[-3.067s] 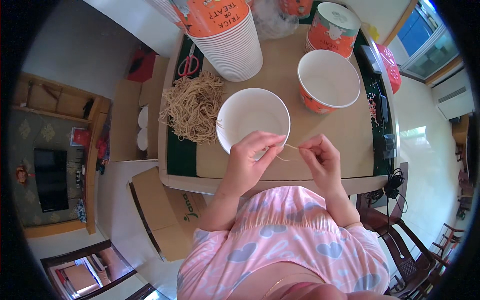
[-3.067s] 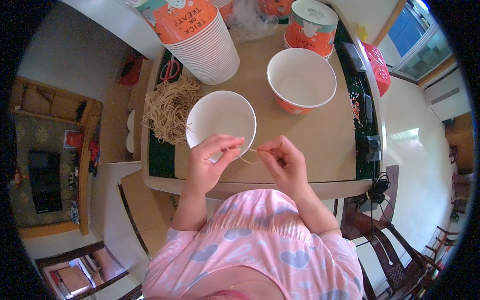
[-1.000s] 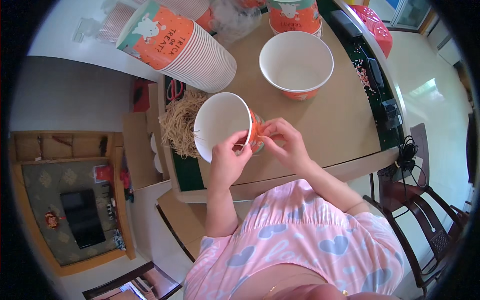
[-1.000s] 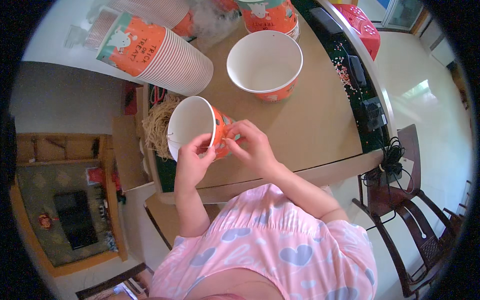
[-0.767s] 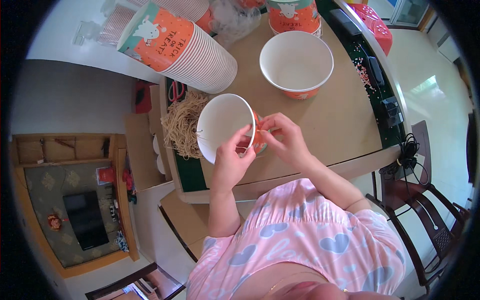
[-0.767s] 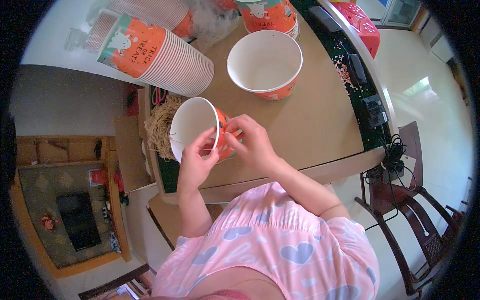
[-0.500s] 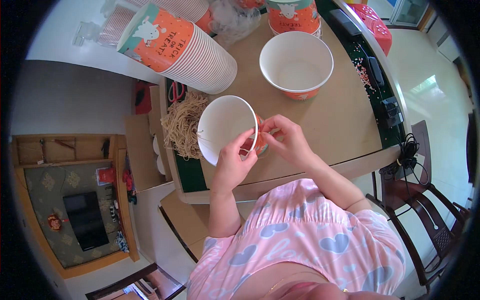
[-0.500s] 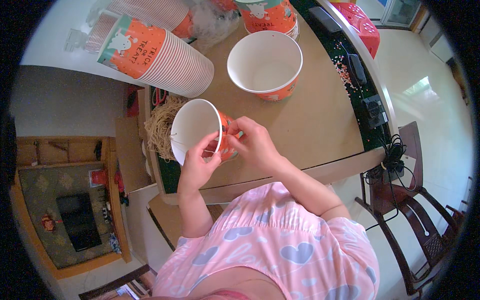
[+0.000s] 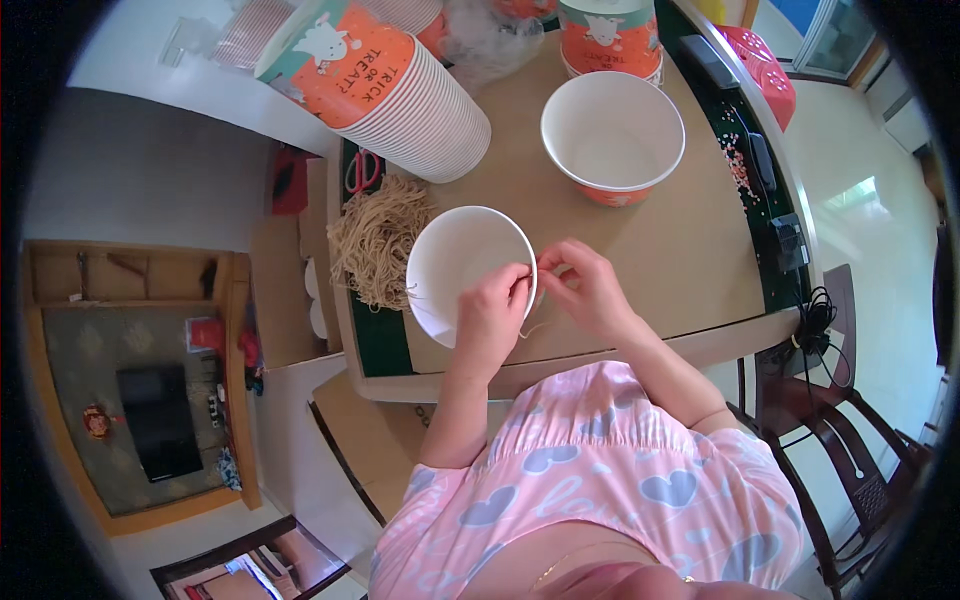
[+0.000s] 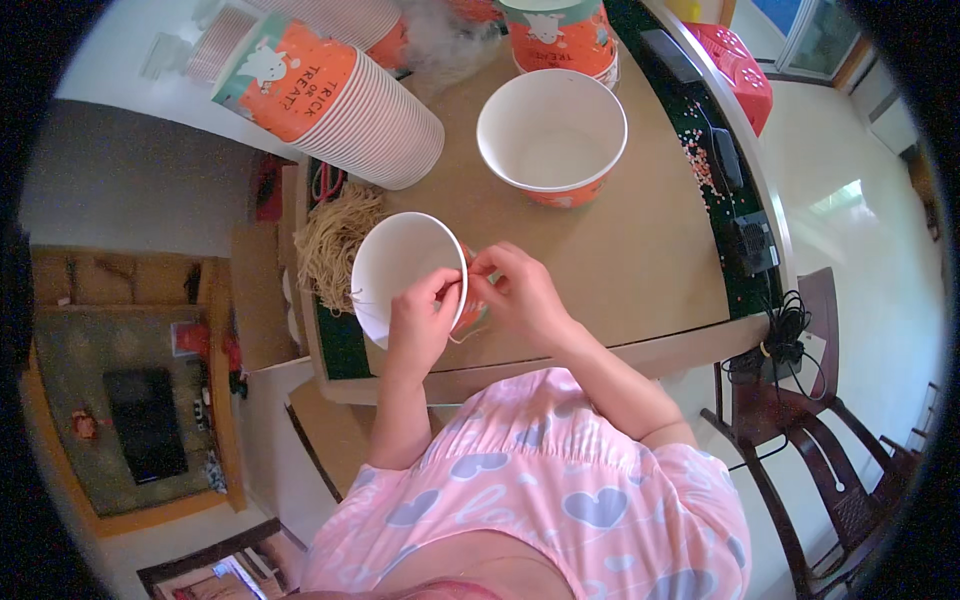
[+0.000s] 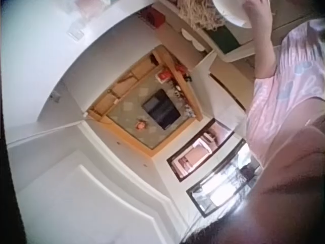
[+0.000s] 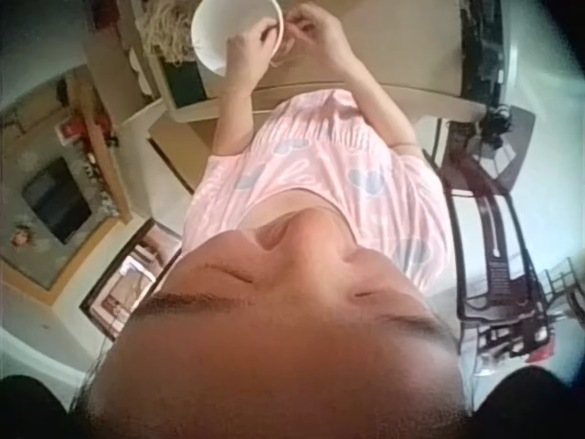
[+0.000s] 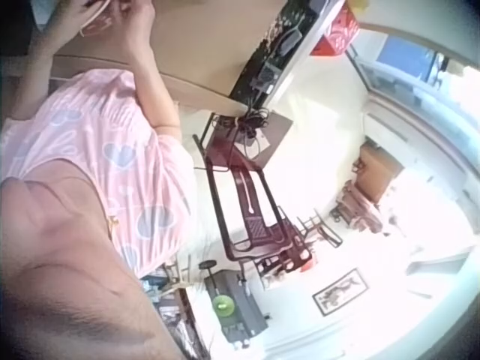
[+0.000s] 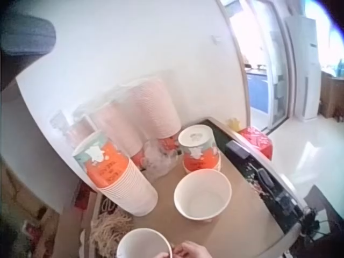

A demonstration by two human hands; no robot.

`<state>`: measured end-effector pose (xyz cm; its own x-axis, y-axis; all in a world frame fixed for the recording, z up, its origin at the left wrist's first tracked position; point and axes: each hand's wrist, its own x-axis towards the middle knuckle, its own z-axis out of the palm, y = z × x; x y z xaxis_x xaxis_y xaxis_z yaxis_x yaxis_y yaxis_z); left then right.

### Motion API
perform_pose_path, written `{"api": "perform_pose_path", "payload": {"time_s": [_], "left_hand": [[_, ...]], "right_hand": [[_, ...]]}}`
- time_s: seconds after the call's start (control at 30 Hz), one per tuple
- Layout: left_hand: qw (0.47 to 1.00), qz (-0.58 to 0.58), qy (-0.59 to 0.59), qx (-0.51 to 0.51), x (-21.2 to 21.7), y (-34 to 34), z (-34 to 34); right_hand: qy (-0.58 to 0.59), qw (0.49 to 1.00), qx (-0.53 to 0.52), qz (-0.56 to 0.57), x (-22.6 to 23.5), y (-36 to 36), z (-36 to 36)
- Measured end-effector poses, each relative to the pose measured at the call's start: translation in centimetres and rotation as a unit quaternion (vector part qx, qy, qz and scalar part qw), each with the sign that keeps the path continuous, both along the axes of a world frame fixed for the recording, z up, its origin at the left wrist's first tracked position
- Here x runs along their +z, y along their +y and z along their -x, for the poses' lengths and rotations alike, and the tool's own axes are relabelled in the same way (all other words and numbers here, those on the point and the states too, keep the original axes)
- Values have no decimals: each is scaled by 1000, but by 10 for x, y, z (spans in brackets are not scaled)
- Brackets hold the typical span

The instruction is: Preparing decorative Halloween-themed paper cups by threading and tying string through pre-punched holes.

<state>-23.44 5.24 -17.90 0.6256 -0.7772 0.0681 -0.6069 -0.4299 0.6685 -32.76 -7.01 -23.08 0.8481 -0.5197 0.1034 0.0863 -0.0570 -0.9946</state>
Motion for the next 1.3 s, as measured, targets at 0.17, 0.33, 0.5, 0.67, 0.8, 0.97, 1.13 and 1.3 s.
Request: {"api": "perform_pose_path", "payload": {"time_s": [0.17, 0.33, 0.5, 0.67, 0.8, 0.97, 1.13, 1.3], "left_hand": [[1000, 7, -13, 9, 5, -1, 2], [998, 46, 16, 39, -1, 3, -2], [991, 104, 61, 62, -5, 10, -6], [987, 110, 101, 61, 2, 18, -7], [983, 138, 106, 57, 2, 19, -9], [992, 105, 57, 34, 3, 17, -12], [995, 72, -60, -31, 2, 11, -9], [997, 55, -44, 22, 3, 12, -15]], "right_hand": [[12, 1000, 4, 1, 5, 0, 2], [34, 995, 28, -93, 13, -1, 2], [32, 999, -20, -33, 12, -5, 2], [-26, 962, 27, 269, 50, -20, -3], [-40, 918, 73, 387, 65, -25, -15], [-1, 964, 52, 259, 45, -31, -11], [15, 965, 68, 252, 45, -19, -9], [15, 954, 58, 294, 39, -17, -9]]}}
